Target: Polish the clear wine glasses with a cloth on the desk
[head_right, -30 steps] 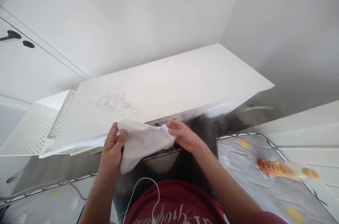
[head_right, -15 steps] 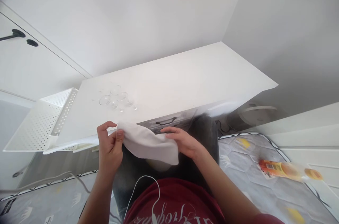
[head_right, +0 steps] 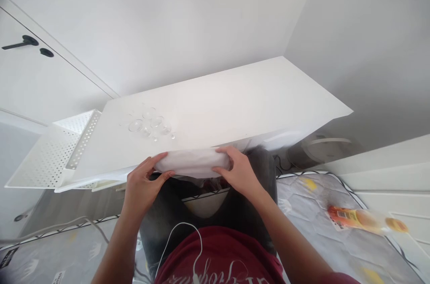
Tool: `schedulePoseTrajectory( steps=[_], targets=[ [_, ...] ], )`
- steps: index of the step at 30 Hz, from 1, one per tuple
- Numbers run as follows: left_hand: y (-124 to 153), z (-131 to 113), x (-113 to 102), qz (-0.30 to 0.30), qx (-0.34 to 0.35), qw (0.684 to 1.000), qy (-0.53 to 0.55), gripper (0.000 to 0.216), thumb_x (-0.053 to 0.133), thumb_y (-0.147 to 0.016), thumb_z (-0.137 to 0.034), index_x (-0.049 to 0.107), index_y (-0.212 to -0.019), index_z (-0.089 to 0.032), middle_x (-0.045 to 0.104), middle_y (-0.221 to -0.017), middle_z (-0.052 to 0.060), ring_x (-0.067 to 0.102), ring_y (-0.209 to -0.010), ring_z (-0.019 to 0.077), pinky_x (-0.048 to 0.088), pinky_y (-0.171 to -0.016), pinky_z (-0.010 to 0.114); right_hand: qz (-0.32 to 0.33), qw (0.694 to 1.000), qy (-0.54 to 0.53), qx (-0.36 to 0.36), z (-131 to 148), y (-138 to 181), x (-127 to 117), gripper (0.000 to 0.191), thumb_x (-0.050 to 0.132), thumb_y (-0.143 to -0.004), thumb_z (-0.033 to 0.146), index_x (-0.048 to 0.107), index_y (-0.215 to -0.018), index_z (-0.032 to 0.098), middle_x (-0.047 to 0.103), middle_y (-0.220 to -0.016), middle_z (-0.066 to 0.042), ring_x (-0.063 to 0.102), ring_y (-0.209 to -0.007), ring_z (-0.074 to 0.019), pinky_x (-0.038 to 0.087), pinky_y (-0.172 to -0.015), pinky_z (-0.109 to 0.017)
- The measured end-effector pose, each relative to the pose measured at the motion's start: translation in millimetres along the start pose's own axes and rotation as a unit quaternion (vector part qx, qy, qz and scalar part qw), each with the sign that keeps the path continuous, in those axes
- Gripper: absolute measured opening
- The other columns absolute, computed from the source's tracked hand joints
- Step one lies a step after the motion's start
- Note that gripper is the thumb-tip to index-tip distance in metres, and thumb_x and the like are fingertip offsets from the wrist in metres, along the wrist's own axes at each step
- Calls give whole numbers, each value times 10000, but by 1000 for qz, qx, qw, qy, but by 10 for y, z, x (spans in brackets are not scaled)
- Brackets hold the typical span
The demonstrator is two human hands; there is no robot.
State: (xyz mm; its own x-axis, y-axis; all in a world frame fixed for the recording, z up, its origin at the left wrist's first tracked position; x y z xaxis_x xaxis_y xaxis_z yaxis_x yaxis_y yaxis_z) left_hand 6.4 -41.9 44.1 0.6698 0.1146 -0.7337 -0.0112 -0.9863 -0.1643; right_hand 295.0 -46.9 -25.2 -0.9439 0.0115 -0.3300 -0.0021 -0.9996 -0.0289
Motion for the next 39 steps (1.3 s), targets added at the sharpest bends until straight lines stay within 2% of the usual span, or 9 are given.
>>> schedulePoseTrajectory(
  steps=[3, 6, 10, 13, 17, 24, 30, 34, 39],
  targets=[
    [-15, -57, 63, 13, 44, 998, -42, 389, 765, -851, -269, 755, -1240, -288, 714, -1043, 53, 659, -929, 233, 539, -852, 368, 12, 994, 95, -51, 116, -26, -31, 64, 682, -911, 293, 712, -947, 249, 684, -918, -39, 590, -795, -214, 477, -764, -371],
    [-18, -99, 50, -8, 84, 996, -38, 186, 690, -888, -209, 804, -1024, -266, 643, -1002, 74, 626, -963, 239, 512, -861, 377, -12, 990, 121, -76, 219, -18, -158, 65, 662, -910, 272, 702, -871, 238, 636, -955, -65, 572, -858, -230, 467, -817, -390],
    [-46, 17, 95, -7, 33, 990, 138, 121, 696, -909, -320, 760, -961, -231, 621, -1213, 97, 615, -1116, 251, 507, -894, 353, -11, 995, -98, -24, 215, -26, -234, 204, 743, -869, 390, 645, -800, 225, 644, -1109, -77, 586, -988, -248, 469, -865, -374],
    [-47, 130, 261, -3, -49, 966, 256, 222, 604, -982, -413, 679, -1066, -221, 679, -1038, 54, 624, -949, 203, 485, -808, 303, -4, 928, -352, 120, -40, -34, -11, 302, 753, -868, 496, 604, -844, 234, 650, -879, -20, 579, -784, -189, 462, -698, -301],
    [-29, 192, 324, -77, -104, 972, 198, 267, 546, -1009, -465, 617, -967, -212, 652, -890, 18, 562, -834, 187, 434, -784, 296, -2, 861, -446, 245, -348, 18, 384, 373, 786, -833, 556, 692, -997, 234, 711, -870, -30, 630, -773, -204, 492, -679, -308],
    [-60, 74, 343, -25, -100, 958, 267, 323, 535, -1003, -513, 536, -864, -223, 517, -743, -24, 465, -682, 142, 391, -641, 252, 215, 800, -494, 265, -302, 268, 999, 383, 803, -800, 342, 754, -1142, 178, 785, -1015, -92, 714, -916, -262, 528, -829, -355],
    [-35, 271, 185, -36, -160, 942, 293, 266, 637, -953, -444, 482, -1090, -276, 348, -576, -98, 346, -498, 107, 268, -491, 211, 145, 780, -527, 305, -542, 323, 882, 335, 700, -858, 361, 758, -1135, 180, 798, -1029, -114, 735, -1018, -326, 562, -871, -438],
    [-65, 342, 188, -72, -153, 938, 303, 339, 688, -918, -451, 483, -1112, -263, 564, -679, -65, 534, -591, 115, 447, -593, 222, 108, 792, -515, 311, -654, 345, 656, 312, 725, -828, 351, 772, -1083, 176, 798, -1048, -123, 735, -1038, -348, 564, -898, -472],
    [-131, 423, 467, -48, -215, 867, 447, 528, 680, -918, -515, 466, -1339, -280, 763, -971, 62, 726, -870, 197, 583, -801, 338, 51, 818, -507, 266, -736, 339, 253, 458, 723, -736, 295, 766, -1184, 210, 792, -1138, -111, 707, -1111, -387, 534, -965, -529]
  ],
)
Point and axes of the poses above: each hand's wrist, its own y-axis away from the middle knuckle, its own x-axis out of the palm, z = x × y, the point moved 10 cm from there along -y, towards the middle knuckle
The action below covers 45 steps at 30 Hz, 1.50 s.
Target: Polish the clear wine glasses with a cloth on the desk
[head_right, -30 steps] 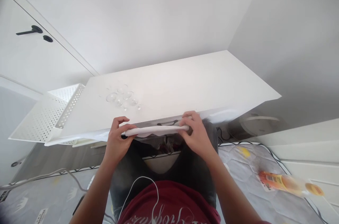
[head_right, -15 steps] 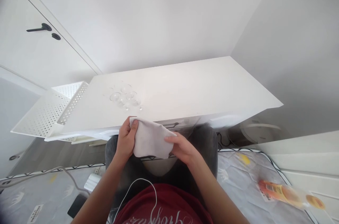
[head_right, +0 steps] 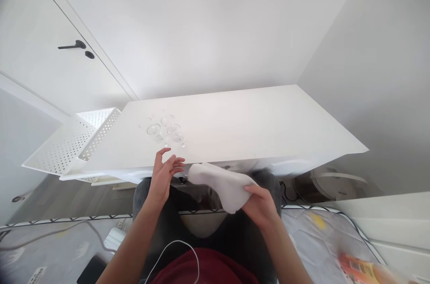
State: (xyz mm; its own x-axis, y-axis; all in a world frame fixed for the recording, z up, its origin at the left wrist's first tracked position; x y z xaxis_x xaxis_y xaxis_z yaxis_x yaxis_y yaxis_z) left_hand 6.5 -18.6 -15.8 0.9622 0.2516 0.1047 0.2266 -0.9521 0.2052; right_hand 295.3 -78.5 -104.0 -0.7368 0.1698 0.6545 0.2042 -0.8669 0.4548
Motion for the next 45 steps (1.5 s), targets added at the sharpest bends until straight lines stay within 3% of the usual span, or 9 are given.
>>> schedulePoseTrajectory(
  steps=[4, 15, 22, 32, 34, 36, 39, 43, 45],
  targets=[
    [-108, 10, 140, 19, -17, 994, 105, 596, 593, -974, -553, 386, -1484, -325, 765, -1183, 122, 740, -1053, 227, 567, -973, 410, -4, 999, 2, -36, 125, 30, -192, 545, 732, -723, 263, 741, -1267, 241, 774, -1217, -91, 681, -1174, -391, 509, -1010, -529],
    [-417, 99, 459, 17, -36, 976, 214, 758, 530, -993, -612, 221, -1620, -320, 773, -1192, 145, 759, -1018, 244, 583, -981, 440, -16, 999, 21, -30, 92, 16, -300, 591, 778, -739, 266, 721, -1328, 252, 790, -1148, -106, 702, -1120, -395, 525, -975, -545],
    [-565, 124, 636, 37, -52, 960, 272, 587, 501, -1002, -622, 435, -1436, -232, 734, -1267, 198, 735, -1121, 269, 571, -1011, 446, -16, 999, 30, -36, 110, 15, -328, 495, 759, -782, 294, 744, -1277, 279, 776, -1201, -72, 681, -1162, -390, 546, -948, -525],
    [-1178, -5, 1406, 161, 30, 964, 207, 484, 596, -953, -584, 544, -1271, -222, 686, -1103, 100, 746, -901, 233, 571, -856, 398, -157, 955, 73, -242, 669, -485, -99, 468, 829, -712, 274, 734, -1168, 322, 750, -1182, -14, 645, -1178, -319, 534, -981, -461],
    [-1354, -12, 1581, 204, 48, 961, 177, 447, 629, -941, -524, 544, -1266, -229, 668, -1092, 84, 724, -852, 193, 555, -806, 355, -152, 925, 181, -297, 833, -716, 166, 448, 811, -759, 296, 712, -1196, 298, 718, -1241, -37, 595, -1250, -306, 503, -1023, -440],
    [-1490, 37, 1652, 212, 48, 959, 183, 382, 634, -930, -454, 541, -1224, -227, 653, -1074, 71, 692, -824, 162, 534, -763, 313, -52, 874, 341, -343, 914, -959, 668, 332, 697, -864, 309, 692, -1193, 262, 705, -1197, -67, 586, -1225, -291, 472, -1057, -440],
    [-1596, 115, 1618, 178, 51, 961, 205, 320, 618, -931, -436, 539, -1174, -245, 632, -1070, 52, 647, -826, 132, 489, -712, 251, 37, 739, 544, -397, 880, -1167, 1233, 241, 501, -932, 226, 634, -1133, 238, 662, -1170, -100, 584, -1143, -285, 459, -1041, -469],
    [-1593, 97, 1547, 144, 93, 967, 191, 323, 571, -968, -521, 527, -1156, -262, 608, -1152, 48, 610, -839, 126, 482, -745, 251, 42, 560, 706, -431, 758, -1330, 1492, 241, 443, -866, 103, 586, -1030, 206, 629, -1203, -167, 531, -1191, -347, 398, -1052, -551],
    [-1571, 59, 1554, 150, 116, 967, 170, 311, 545, -985, -527, 536, -1127, -250, 606, -1138, 46, 583, -826, 128, 479, -766, 260, 49, 543, 725, -421, 725, -1435, 1491, 292, 425, -843, 75, 569, -1067, 196, 633, -1178, -177, 544, -1156, -348, 406, -1024, -552]
  ],
)
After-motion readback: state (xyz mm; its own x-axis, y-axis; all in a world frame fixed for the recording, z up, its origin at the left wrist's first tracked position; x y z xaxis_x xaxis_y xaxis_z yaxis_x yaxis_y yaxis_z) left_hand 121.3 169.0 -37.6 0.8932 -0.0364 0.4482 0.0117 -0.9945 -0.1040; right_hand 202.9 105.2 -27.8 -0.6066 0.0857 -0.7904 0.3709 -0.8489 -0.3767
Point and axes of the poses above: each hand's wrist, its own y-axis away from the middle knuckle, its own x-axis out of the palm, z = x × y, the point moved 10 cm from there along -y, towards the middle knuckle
